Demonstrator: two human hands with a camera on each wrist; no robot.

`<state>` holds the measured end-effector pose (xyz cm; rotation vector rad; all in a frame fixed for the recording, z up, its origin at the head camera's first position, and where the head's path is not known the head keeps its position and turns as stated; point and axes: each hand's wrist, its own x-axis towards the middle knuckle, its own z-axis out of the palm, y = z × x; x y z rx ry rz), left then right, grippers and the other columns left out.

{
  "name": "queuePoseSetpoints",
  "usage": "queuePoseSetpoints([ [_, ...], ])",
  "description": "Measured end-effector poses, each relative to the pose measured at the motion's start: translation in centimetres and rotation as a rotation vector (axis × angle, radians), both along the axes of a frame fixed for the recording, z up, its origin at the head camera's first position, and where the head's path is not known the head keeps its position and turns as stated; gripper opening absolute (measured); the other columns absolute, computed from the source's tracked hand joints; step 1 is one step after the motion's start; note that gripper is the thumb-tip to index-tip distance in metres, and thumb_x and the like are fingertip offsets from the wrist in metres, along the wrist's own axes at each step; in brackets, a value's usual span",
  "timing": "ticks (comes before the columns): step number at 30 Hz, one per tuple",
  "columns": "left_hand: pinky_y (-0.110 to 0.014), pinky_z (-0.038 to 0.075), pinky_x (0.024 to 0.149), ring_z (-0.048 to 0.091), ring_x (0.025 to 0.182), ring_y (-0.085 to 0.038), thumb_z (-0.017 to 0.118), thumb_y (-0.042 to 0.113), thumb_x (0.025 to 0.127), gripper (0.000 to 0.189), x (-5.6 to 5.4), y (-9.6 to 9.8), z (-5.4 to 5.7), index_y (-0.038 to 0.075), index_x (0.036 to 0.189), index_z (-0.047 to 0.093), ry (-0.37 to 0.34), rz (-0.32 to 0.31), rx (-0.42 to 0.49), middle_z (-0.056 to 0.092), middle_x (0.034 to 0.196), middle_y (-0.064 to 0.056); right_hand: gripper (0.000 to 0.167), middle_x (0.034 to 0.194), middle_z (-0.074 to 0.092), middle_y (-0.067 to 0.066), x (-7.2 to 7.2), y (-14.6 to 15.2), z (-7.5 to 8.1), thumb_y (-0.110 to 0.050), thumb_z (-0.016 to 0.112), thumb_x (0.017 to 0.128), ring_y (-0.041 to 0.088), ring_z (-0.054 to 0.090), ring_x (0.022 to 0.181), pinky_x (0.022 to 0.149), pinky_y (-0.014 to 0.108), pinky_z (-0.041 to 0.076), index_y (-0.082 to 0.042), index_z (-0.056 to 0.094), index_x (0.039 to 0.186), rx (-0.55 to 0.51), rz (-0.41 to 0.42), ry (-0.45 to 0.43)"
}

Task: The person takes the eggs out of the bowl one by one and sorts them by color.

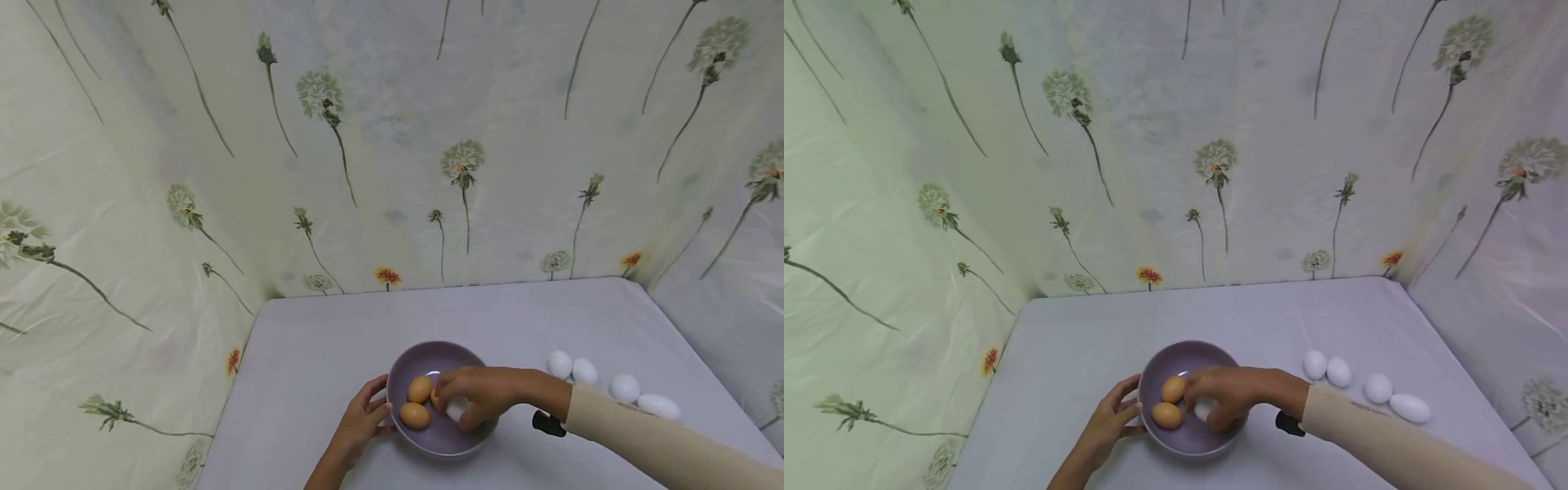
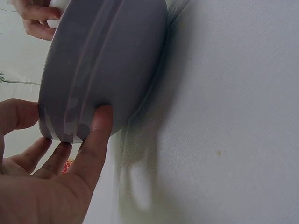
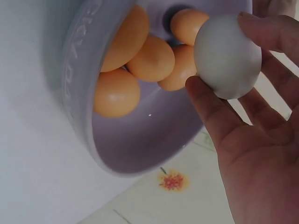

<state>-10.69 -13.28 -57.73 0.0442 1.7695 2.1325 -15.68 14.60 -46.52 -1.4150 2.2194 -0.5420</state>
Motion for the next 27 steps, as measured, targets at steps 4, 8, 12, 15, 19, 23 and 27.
queuePoseSetpoints([
  [4, -0.045, 0.061, 0.088, 0.048, 0.137, -0.039, 0.056, 0.006, 0.097, 0.058, 0.0, 0.1, 0.0, 0.01, 0.152, 0.038, -0.008, 0.0, -0.009, 0.03, 0.161, -0.02, 0.033, 0.121, 0.063, -0.001, 0.3, 0.7, 0.1, -0.009, 0.075, 0.08, 0.003, 0.056, 0.107, 0.082, 0.017, 0.052, -0.016, 0.07, 0.112, -0.037, -0.023, -0.012],
  [8, -0.045, 0.061, 0.088, 0.048, 0.137, -0.039, 0.056, 0.005, 0.097, 0.058, -0.1, 0.1, -0.2, 0.011, 0.152, 0.039, -0.01, 0.003, -0.015, 0.03, 0.16, -0.02, 0.031, 0.123, 0.063, 0.003, 0.5, 1.6, 0.4, -0.009, 0.073, 0.083, 0.004, 0.057, 0.108, 0.079, 0.019, 0.054, -0.016, 0.07, 0.113, -0.066, -0.062, -0.023],
  [12, -0.046, 0.061, 0.088, 0.049, 0.136, -0.037, 0.057, 0.006, 0.097, 0.058, -0.2, 0.1, -0.3, 0.012, 0.151, 0.04, -0.012, 0.006, -0.022, 0.031, 0.16, -0.018, 0.035, 0.123, 0.063, 0.001, 0.3, 2.7, 0.4, -0.008, 0.073, 0.082, 0.006, 0.058, 0.111, 0.087, 0.023, 0.055, -0.021, 0.07, 0.114, -0.103, -0.077, 0.008],
  [15, -0.046, 0.061, 0.088, 0.049, 0.137, -0.038, 0.056, 0.006, 0.097, 0.057, -0.2, 0.1, -0.3, 0.012, 0.151, 0.04, -0.009, 0.004, -0.025, 0.031, 0.16, -0.019, 0.035, 0.123, 0.063, -0.005, 0.3, 3.6, 0.4, -0.009, 0.074, 0.083, 0.008, 0.059, 0.114, 0.091, 0.025, 0.055, -0.025, 0.069, 0.114, -0.122, -0.102, 0.019],
  [19, -0.046, 0.061, 0.087, 0.048, 0.137, -0.039, 0.056, 0.006, 0.097, 0.057, -0.1, 0.0, -0.2, 0.011, 0.152, 0.039, -0.005, 0.0, -0.028, 0.03, 0.161, -0.02, 0.034, 0.126, 0.061, -0.007, 0.4, 4.8, 0.4, -0.011, 0.073, 0.085, 0.012, 0.059, 0.116, 0.09, 0.026, 0.056, -0.026, 0.069, 0.115, -0.127, -0.145, 0.02],
  [23, -0.045, 0.062, 0.087, 0.048, 0.137, -0.038, 0.056, 0.005, 0.097, 0.057, -0.1, 0.1, -0.1, 0.012, 0.151, 0.04, -0.012, 0.001, -0.031, 0.03, 0.161, -0.019, 0.035, 0.127, 0.061, -0.004, 0.4, 6.2, 0.5, -0.011, 0.073, 0.086, 0.014, 0.059, 0.117, 0.089, 0.028, 0.058, -0.028, 0.068, 0.116, -0.137, -0.192, 0.021],
  [27, -0.045, 0.062, 0.087, 0.048, 0.137, -0.038, 0.057, 0.005, 0.097, 0.057, -0.1, 0.1, -0.2, 0.013, 0.151, 0.04, -0.01, 0.005, -0.028, 0.03, 0.161, -0.018, 0.038, 0.128, 0.061, -0.003, 0.3, 7.6, 0.6, -0.009, 0.073, 0.086, 0.015, 0.059, 0.119, 0.088, 0.03, 0.06, -0.03, 0.066, 0.117, -0.15, -0.236, 0.016],
])
